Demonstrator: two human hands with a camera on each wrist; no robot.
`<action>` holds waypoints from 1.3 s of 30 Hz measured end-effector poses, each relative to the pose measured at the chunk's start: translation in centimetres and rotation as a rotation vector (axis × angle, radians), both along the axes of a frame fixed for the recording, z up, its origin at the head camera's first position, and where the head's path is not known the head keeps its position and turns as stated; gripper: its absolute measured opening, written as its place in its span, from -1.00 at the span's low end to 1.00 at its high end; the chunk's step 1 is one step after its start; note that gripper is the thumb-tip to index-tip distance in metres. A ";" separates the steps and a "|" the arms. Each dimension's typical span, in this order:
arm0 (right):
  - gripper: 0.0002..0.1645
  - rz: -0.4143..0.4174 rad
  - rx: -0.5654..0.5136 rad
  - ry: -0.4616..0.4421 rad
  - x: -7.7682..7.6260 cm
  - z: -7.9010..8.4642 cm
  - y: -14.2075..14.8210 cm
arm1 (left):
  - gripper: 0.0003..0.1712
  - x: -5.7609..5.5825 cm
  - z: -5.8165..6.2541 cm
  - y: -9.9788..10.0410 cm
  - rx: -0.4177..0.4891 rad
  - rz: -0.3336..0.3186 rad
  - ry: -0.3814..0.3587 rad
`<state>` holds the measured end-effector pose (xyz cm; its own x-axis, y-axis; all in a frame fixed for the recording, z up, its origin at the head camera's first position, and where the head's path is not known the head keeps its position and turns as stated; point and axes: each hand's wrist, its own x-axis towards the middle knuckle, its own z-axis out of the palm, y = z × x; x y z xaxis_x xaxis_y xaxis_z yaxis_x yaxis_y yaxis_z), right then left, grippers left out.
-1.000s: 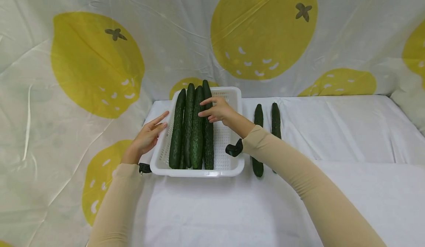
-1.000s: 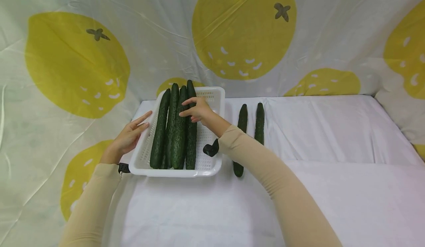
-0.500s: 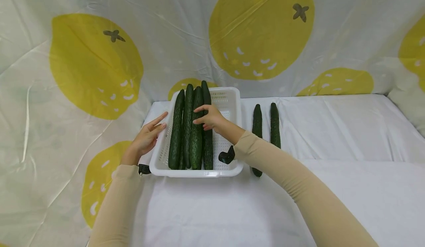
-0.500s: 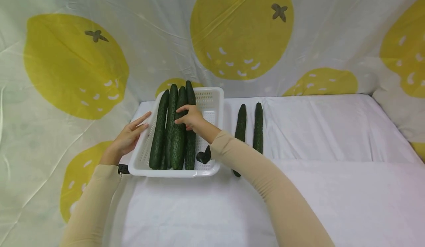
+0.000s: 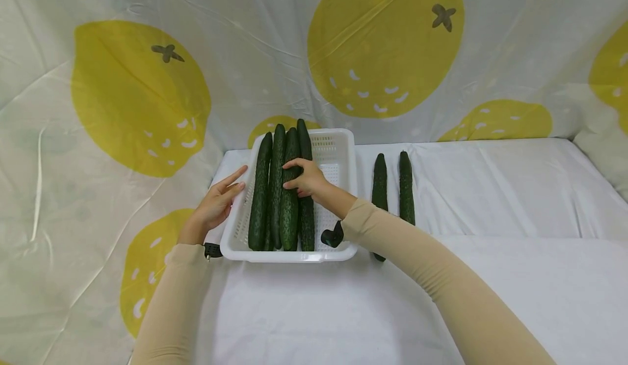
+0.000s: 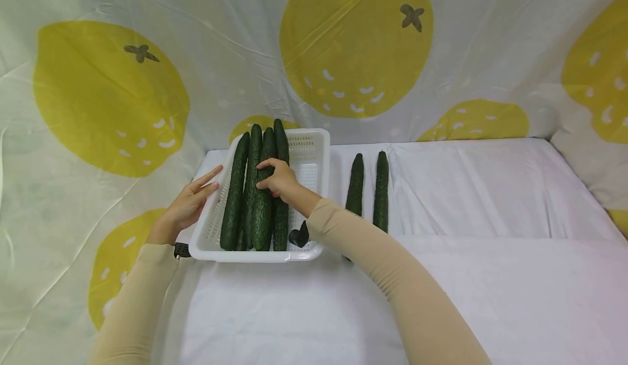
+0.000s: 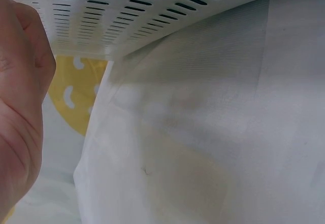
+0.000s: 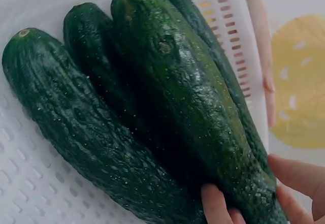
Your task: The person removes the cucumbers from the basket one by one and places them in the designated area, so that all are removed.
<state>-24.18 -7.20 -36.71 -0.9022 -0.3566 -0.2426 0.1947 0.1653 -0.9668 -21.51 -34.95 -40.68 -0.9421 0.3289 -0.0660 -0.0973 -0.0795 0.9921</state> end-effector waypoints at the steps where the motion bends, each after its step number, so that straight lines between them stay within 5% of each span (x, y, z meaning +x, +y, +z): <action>1: -0.36 -0.004 -0.001 0.002 0.0 -0.1 0.0 | -0.35 0.0 0.0 0.0 -0.004 0.001 0.001; 22: -0.20 -0.040 0.051 0.134 0.8 -1.1 -0.7 | -0.36 -0.1 -0.3 -0.1 -0.004 -0.010 0.017; 39: -0.22 -0.063 -0.056 0.026 0.1 -1.3 -0.3 | -0.37 -0.1 -0.1 0.0 0.012 -0.023 0.019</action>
<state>-24.04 -7.48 -37.96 -0.9288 -0.3118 -0.2004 0.1781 0.0989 -0.9790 -21.60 -34.95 -40.78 -0.9352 0.3515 -0.0437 -0.0802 -0.0897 0.9927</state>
